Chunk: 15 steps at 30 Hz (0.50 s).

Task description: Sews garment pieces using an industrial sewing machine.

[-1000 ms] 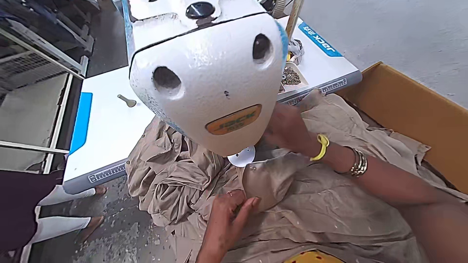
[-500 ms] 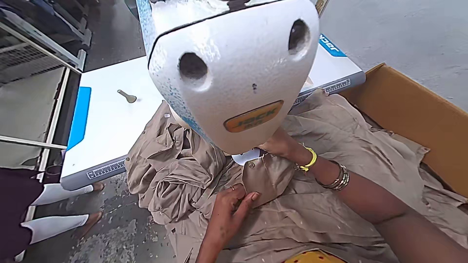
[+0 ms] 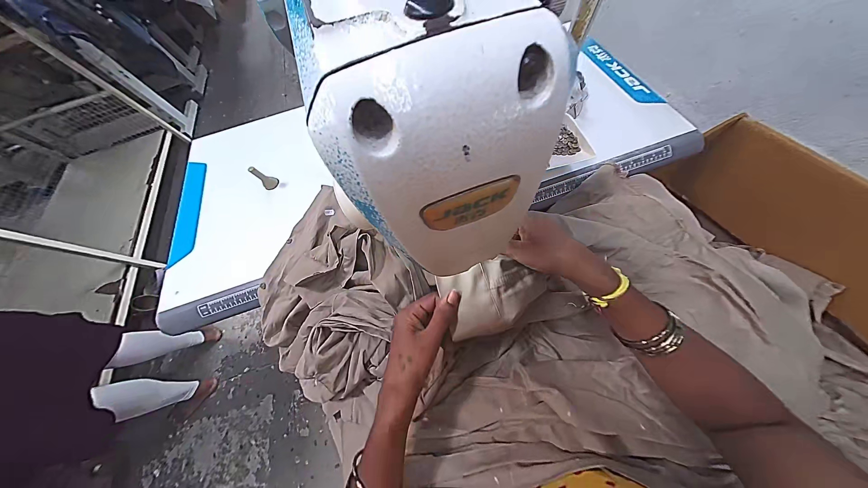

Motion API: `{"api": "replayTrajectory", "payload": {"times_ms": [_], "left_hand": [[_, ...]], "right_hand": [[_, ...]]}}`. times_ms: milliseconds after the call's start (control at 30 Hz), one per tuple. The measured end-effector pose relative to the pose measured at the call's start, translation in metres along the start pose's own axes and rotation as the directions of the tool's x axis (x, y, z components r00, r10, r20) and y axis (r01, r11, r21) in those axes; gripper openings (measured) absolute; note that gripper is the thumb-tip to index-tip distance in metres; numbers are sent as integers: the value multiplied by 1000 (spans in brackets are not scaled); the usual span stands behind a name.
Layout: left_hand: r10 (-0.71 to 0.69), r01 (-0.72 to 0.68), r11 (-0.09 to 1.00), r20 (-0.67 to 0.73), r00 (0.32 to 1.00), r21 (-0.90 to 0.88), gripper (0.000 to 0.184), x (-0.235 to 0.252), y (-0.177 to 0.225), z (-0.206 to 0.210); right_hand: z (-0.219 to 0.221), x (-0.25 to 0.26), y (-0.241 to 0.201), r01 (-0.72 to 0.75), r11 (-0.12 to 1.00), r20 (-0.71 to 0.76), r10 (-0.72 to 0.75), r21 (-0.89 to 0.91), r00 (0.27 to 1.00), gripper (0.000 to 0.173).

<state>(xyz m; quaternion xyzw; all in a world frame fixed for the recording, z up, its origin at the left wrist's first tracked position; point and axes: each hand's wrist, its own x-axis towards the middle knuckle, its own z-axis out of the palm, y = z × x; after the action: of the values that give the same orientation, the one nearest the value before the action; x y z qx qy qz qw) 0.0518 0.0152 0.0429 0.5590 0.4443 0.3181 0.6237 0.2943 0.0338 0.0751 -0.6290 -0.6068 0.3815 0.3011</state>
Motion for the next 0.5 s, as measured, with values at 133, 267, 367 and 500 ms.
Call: {"api": "replayTrajectory", "payload": {"times_ms": [133, 267, 367, 500], "left_hand": [[22, -2, 987, -123, 992, 159, 38, 16, 7, 3], [23, -5, 991, -131, 991, 136, 40, 15, 5, 5], [27, -7, 990, -139, 990, 141, 39, 15, 5, 6], [47, -29, 994, -163, 986, 109, 37, 15, 0, 8]], "right_hand": [[-5, 7, -2, 22, 998, -107, -28, -61, 994, 27], [-1, 5, -1, 0, 996, -118, -11, -93, 993, 20], [-16, 8, 19, 75, 975, -132, -104, -208, 986, 16], [-63, 12, 66, -36, 880, -518, -245, -474, 819, 19]]}}
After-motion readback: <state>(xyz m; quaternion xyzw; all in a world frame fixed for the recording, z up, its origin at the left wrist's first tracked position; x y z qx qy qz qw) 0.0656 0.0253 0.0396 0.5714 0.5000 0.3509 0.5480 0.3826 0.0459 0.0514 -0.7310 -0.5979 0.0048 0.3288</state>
